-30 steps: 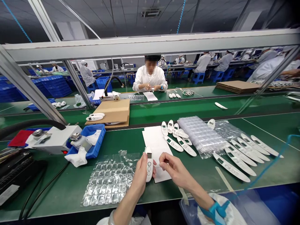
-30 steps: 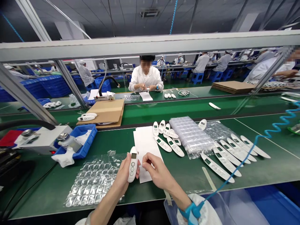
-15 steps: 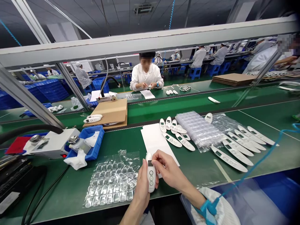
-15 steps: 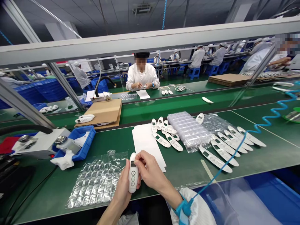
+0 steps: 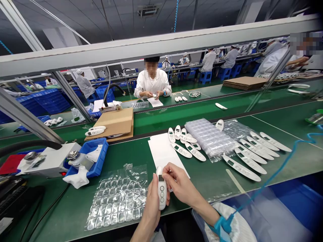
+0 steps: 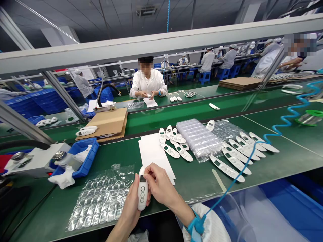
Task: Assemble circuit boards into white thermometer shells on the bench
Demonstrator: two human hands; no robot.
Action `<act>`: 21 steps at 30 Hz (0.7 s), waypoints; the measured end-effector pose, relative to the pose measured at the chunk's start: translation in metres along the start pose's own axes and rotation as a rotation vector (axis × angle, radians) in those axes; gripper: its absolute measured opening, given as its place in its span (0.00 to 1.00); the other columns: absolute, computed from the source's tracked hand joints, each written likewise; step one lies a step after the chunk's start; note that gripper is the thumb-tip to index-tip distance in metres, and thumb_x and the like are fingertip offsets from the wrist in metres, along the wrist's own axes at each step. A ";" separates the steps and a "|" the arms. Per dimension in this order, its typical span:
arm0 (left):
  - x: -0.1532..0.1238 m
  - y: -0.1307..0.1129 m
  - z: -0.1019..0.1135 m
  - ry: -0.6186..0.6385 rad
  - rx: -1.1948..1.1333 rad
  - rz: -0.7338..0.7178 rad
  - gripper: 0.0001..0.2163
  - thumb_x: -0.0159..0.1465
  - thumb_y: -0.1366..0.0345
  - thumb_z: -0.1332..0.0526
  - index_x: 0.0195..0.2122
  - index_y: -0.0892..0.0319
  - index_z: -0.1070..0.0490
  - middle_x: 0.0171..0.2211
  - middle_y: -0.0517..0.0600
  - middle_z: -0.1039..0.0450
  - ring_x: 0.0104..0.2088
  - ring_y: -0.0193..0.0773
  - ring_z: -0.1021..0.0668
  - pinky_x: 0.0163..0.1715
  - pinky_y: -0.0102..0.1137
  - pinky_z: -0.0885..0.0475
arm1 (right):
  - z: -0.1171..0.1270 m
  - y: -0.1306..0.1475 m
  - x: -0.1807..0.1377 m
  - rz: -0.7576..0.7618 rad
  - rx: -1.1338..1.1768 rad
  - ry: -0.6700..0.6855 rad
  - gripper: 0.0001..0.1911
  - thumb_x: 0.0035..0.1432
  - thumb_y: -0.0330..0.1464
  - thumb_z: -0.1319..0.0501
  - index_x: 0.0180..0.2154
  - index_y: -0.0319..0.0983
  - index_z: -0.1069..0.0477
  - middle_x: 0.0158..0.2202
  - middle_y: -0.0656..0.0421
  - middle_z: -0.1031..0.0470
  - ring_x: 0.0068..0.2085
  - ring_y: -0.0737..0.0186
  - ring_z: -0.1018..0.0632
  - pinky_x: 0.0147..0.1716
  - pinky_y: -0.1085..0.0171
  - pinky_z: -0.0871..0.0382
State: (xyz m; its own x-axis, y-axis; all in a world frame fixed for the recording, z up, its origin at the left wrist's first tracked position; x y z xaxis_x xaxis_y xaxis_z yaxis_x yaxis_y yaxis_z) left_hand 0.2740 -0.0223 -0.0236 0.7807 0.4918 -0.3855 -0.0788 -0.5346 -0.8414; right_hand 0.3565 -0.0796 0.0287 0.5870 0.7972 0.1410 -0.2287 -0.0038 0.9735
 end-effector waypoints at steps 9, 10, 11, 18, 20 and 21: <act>-0.004 -0.010 0.001 0.003 0.177 -0.157 0.19 0.61 0.45 0.46 0.31 0.58 0.36 0.16 0.40 0.39 0.14 0.27 0.35 0.13 0.22 0.41 | -0.008 -0.010 -0.004 -0.084 0.150 -0.018 0.10 0.64 0.38 0.47 0.32 0.41 0.40 0.17 0.68 0.37 0.17 0.69 0.31 0.18 0.69 0.39; -0.005 -0.012 0.001 0.007 0.186 -0.173 0.19 0.61 0.45 0.46 0.34 0.58 0.36 0.17 0.39 0.39 0.14 0.27 0.35 0.12 0.22 0.40 | -0.010 -0.011 -0.004 -0.102 0.209 -0.013 0.10 0.65 0.40 0.47 0.33 0.41 0.41 0.16 0.69 0.38 0.16 0.70 0.32 0.17 0.69 0.39; -0.006 -0.013 0.001 0.002 0.188 -0.183 0.19 0.61 0.44 0.47 0.36 0.57 0.36 0.17 0.39 0.39 0.13 0.27 0.35 0.11 0.22 0.41 | -0.013 -0.011 -0.005 -0.122 0.265 -0.002 0.11 0.64 0.41 0.46 0.34 0.42 0.41 0.15 0.70 0.38 0.15 0.70 0.32 0.16 0.70 0.40; -0.011 -0.017 0.010 -0.081 0.211 -0.181 0.23 0.60 0.40 0.49 0.39 0.57 0.35 0.14 0.38 0.39 0.10 0.28 0.37 0.09 0.21 0.43 | -0.029 -0.014 0.000 -0.129 0.392 0.008 0.16 0.58 0.45 0.39 0.36 0.42 0.41 0.22 0.69 0.35 0.15 0.73 0.33 0.13 0.73 0.43; -0.009 -0.018 0.016 -0.092 0.196 -0.176 0.24 0.59 0.41 0.48 0.43 0.58 0.34 0.15 0.39 0.38 0.11 0.29 0.36 0.09 0.22 0.43 | -0.032 -0.018 0.005 -0.101 0.363 -0.008 0.16 0.60 0.46 0.42 0.34 0.41 0.40 0.18 0.69 0.38 0.15 0.73 0.36 0.14 0.72 0.44; -0.008 -0.019 0.021 -0.123 0.174 -0.174 0.25 0.59 0.41 0.48 0.44 0.57 0.34 0.16 0.41 0.36 0.12 0.30 0.34 0.11 0.23 0.41 | -0.034 -0.020 0.007 -0.099 0.347 -0.019 0.17 0.60 0.47 0.43 0.33 0.41 0.40 0.17 0.70 0.40 0.15 0.73 0.38 0.15 0.72 0.45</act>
State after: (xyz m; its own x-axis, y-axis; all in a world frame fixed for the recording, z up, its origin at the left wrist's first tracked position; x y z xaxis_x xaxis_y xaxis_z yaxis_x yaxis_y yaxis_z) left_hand 0.2556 -0.0017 -0.0126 0.7115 0.6514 -0.2636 -0.0639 -0.3137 -0.9474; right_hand 0.3390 -0.0538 0.0039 0.6084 0.7924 0.0436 0.1050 -0.1348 0.9853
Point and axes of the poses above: each hand's wrist, its own x-axis towards the middle knuckle, its own z-axis out of the back of the hand, y = z × x, the point moved 6 cm from there along x, towards the middle knuckle
